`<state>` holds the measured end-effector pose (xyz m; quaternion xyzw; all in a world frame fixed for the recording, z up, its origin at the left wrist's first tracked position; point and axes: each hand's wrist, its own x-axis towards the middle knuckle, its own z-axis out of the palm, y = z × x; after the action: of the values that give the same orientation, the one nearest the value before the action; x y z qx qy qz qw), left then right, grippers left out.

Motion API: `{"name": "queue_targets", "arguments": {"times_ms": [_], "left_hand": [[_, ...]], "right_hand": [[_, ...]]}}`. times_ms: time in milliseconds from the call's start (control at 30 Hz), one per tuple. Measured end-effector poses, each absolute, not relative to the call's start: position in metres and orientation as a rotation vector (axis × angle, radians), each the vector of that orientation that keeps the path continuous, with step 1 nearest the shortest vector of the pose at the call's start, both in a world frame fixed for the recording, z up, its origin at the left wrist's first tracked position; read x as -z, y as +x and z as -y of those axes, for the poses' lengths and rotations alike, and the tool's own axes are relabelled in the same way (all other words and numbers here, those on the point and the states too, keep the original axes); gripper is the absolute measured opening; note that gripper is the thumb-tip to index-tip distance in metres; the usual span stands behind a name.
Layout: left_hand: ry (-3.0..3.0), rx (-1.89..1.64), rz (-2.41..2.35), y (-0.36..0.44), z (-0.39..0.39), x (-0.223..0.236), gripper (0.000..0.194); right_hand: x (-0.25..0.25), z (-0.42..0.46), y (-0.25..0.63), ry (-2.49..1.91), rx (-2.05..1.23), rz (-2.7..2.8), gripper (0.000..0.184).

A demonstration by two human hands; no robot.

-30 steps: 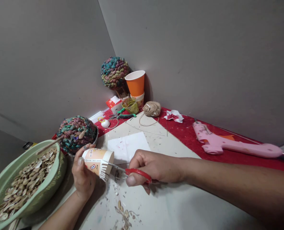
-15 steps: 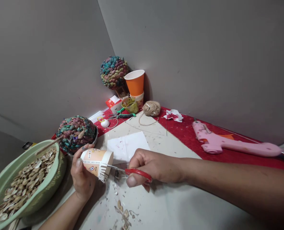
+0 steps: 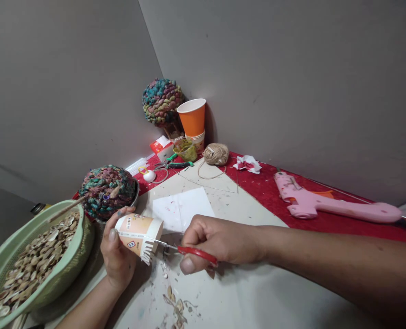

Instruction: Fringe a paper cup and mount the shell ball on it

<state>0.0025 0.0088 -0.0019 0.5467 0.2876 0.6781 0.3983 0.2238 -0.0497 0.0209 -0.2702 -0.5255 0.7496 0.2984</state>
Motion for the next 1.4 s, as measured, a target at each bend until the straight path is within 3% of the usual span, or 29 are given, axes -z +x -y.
{"name": "queue_targets", "arguments": {"times_ms": [367, 767, 1100, 1400], "left_hand": [[1.369, -1.709, -0.787, 0.003, -0.009, 0.003, 0.036], [1.081, -1.170, -0.839, 0.008, -0.011, 0.000, 0.046], [1.122, -1.182, -0.858, 0.007, -0.009, 0.001, 0.056], [1.082, -1.320, -0.888, 0.010, -0.011, -0.001, 0.048]], "right_hand": [[-0.020, 0.052, 0.225, -0.738, -1.889, 1.498, 0.056], [0.003, 0.055, 0.214, -0.972, -1.317, 1.759, 0.038], [0.001, 0.051, 0.215, -1.024, -1.527, 1.707, 0.042], [-0.002, 0.050, 0.216, -1.034, -1.605, 1.672, 0.049]]}}
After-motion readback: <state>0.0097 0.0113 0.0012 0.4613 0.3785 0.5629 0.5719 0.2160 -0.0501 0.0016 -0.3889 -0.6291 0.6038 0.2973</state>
